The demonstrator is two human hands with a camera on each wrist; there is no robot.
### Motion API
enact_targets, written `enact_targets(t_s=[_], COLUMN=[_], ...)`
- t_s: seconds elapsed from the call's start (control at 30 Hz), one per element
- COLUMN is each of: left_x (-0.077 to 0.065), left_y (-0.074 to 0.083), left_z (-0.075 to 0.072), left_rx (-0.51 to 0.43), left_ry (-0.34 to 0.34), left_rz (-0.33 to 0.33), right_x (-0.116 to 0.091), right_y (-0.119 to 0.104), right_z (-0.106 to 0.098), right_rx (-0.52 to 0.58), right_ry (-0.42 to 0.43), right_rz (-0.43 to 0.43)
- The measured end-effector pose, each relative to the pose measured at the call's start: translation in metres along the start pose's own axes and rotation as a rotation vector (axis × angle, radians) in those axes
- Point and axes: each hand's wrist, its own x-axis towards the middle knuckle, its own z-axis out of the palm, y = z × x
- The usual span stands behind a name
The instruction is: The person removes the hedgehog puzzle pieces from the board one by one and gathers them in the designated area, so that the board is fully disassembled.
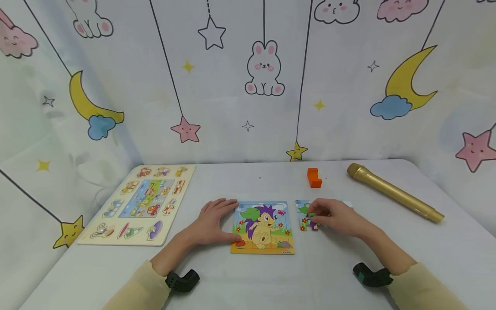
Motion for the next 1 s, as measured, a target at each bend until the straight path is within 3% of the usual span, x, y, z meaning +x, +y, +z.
enact_targets(t_s=[0.23, 0.63, 1.0], left_x=[0.0000, -0.0002, -0.0001], left_y=[-0.0002, 0.0011, 0.0013], left_z=[0.0001, -0.0014, -0.0015], left_rx=[-0.003, 0.004, -0.010], left_ry=[0.004, -0.003, -0.010], left_rz=[0.004, -0.013, -0.017], right_x=[0.0004, 0.0003, -0.0036], right_y=[-0.0002, 0.0014, -0.0001], right_z=[0.0032, 0.0031, -0.0049], right_rx=[-0.081, -0.088, -0.118], right_ry=[0.038, 0.083, -0.006], right_rz=[-0.020, -0.037, -0.045])
